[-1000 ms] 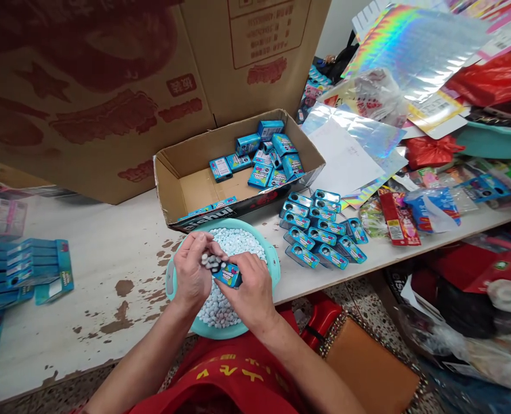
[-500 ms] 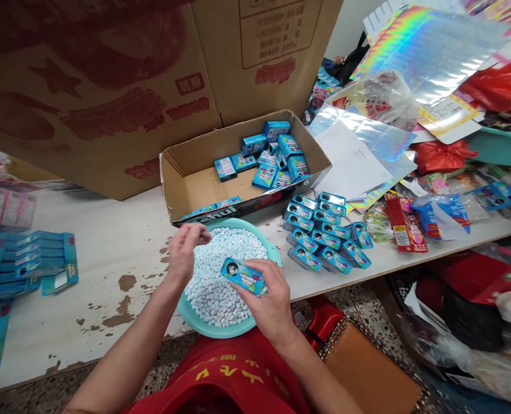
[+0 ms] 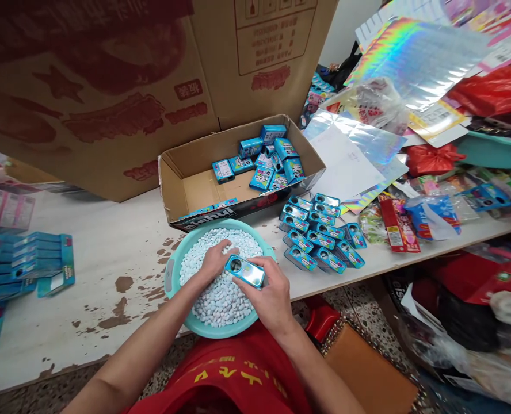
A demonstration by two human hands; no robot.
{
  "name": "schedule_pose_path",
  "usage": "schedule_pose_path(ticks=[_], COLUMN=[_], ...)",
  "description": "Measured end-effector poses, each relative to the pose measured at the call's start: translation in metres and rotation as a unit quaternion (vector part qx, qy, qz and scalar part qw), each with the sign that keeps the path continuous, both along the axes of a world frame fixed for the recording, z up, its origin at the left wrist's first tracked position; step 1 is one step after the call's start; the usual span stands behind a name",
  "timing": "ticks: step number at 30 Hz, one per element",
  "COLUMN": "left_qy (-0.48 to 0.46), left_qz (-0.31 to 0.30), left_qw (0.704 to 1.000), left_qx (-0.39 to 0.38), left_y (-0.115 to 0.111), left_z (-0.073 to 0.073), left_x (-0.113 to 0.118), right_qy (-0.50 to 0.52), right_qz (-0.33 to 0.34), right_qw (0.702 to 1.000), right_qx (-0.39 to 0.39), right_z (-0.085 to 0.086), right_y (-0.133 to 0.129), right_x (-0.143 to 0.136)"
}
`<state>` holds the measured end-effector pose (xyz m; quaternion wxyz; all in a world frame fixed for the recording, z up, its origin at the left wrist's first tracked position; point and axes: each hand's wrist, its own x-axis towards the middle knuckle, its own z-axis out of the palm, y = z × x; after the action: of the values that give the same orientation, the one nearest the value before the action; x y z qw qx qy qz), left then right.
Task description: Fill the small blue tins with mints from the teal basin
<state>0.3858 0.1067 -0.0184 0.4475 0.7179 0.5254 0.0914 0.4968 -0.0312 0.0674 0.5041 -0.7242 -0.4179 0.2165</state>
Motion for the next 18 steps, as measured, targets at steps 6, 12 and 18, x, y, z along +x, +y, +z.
schedule_pose_path(ticks=[6, 12, 18], left_qy=[-0.268, -0.418, -0.497], left_qz=[0.170, 0.181, 0.211], left_qw=[0.921, 0.845, 0.820], left_qx=[-0.226, -0.280, -0.192], left_y=[-0.003, -0.016, -0.025], left_z=[0.024, 0.089, 0.106], left_x=[-0.008, -0.003, 0.000], right_qy=[-0.053, -0.092, -0.115], right_qz=[-0.006, 0.051, 0.084], right_qw=[0.998, 0.994, 0.989], right_qx=[-0.021, -0.040, -0.031], right_z=[-0.002, -0.006, 0.001], right_y=[-0.003, 0.004, 0.016], right_x=[0.009, -0.007, -0.025])
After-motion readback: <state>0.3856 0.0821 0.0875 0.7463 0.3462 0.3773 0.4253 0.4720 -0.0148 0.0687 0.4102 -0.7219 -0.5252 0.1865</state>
